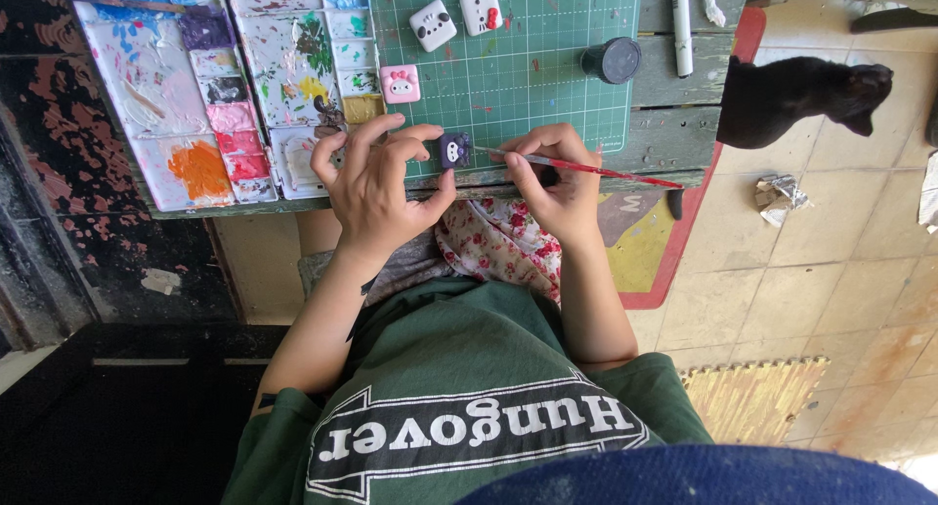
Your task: The person sits at a low table painting small clay character charms with a paintbrush, dipping the brush into a watercolor palette and rotating each charm by hand to paint its sides, working on one charm at a time.
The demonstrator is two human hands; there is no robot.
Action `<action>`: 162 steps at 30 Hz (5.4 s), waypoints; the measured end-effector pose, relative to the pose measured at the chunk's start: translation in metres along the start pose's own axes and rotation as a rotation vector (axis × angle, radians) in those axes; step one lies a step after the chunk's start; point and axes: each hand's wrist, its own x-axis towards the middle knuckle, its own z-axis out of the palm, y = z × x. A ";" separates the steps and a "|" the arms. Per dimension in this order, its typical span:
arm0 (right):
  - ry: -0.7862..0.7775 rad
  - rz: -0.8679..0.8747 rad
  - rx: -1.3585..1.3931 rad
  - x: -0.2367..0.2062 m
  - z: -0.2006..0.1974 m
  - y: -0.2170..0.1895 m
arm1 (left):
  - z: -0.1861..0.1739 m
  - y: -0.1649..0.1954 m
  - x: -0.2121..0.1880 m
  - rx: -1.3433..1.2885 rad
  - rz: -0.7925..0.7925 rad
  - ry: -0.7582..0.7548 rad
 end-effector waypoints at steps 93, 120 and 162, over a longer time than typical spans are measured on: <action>-0.106 -0.136 -0.117 0.003 0.002 -0.004 | 0.006 -0.006 0.000 0.029 0.000 0.072; -0.065 -0.101 0.037 -0.001 0.001 0.005 | 0.005 -0.006 -0.001 0.037 -0.013 0.068; 0.031 -0.018 0.103 0.001 -0.001 0.007 | 0.003 -0.005 0.001 -0.027 -0.001 0.088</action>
